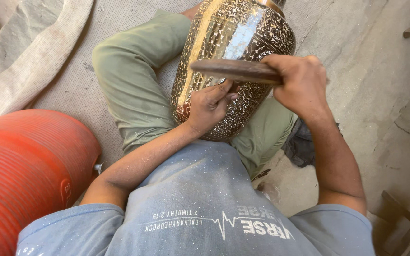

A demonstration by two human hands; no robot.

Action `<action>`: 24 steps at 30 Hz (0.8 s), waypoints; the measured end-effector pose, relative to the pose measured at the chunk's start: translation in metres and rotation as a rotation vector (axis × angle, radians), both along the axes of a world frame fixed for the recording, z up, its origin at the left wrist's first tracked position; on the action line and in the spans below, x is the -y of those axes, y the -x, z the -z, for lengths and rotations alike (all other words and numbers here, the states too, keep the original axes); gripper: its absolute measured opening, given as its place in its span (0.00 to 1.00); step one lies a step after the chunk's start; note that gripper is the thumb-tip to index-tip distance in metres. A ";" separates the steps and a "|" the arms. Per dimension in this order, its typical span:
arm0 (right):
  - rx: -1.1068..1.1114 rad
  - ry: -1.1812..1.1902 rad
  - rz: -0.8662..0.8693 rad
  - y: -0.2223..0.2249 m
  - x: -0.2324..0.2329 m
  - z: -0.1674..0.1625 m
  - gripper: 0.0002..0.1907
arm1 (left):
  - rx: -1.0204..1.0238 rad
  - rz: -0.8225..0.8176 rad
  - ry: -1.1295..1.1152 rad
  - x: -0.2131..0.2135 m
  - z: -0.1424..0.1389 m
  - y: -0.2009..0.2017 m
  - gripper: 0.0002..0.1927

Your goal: The person sits cross-legged on a floor mat and uses a chisel and hammer to engrave a decorative pattern onto a large brass vessel. They hold the chisel against the surface and strike it repeatedly with the hammer, rotating the vessel to work on different sections.

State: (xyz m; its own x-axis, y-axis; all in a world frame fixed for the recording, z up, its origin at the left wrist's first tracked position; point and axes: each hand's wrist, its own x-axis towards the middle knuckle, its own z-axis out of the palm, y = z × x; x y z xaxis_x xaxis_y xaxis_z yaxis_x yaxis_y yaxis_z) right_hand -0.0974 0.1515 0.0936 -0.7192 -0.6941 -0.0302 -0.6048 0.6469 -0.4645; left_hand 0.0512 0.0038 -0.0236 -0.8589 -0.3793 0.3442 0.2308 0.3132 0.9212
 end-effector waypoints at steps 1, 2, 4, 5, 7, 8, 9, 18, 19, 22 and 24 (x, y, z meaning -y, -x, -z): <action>-0.148 -0.277 -0.022 0.001 0.002 -0.002 0.16 | 0.035 -0.010 0.021 0.000 0.000 0.000 0.26; 0.033 0.091 0.018 0.000 0.006 -0.002 0.15 | 0.014 -0.008 -0.006 0.000 0.000 0.000 0.25; 0.398 0.822 0.102 -0.003 0.010 -0.002 0.14 | -0.030 0.003 -0.066 -0.001 0.000 -0.001 0.24; 0.232 0.555 0.061 -0.005 0.010 -0.004 0.13 | -0.027 -0.011 -0.052 -0.001 -0.001 -0.002 0.24; -0.113 0.022 0.001 -0.013 0.006 -0.009 0.13 | -0.031 -0.018 -0.021 -0.001 -0.001 -0.002 0.25; -0.097 -0.084 0.057 -0.012 0.005 -0.013 0.12 | -0.021 -0.019 0.002 -0.002 0.000 -0.002 0.25; -0.074 -0.191 0.110 -0.012 0.003 -0.018 0.12 | -0.005 -0.021 0.025 -0.002 0.001 -0.002 0.25; -0.120 -0.194 0.172 -0.048 -0.039 -0.020 0.12 | -0.005 0.147 -0.537 0.002 0.008 0.001 0.22; 0.014 -0.022 0.218 -0.050 -0.050 -0.011 0.17 | 0.020 0.229 -0.835 0.006 0.006 0.003 0.20; -0.120 0.208 0.521 -0.084 -0.083 0.029 0.20 | -0.022 0.224 -0.571 0.026 -0.002 0.009 0.18; 0.095 0.263 0.672 -0.112 -0.095 0.067 0.33 | 0.029 0.381 -0.397 0.032 -0.010 0.008 0.22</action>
State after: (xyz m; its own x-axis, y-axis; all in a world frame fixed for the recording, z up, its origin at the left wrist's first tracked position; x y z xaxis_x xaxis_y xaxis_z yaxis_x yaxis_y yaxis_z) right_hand 0.0147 0.2467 0.0267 -0.9953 -0.0967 -0.0064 -0.0659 0.7241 -0.6866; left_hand 0.0432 -0.0281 -0.0139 -0.9677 -0.1355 0.2124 0.2330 -0.1605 0.9591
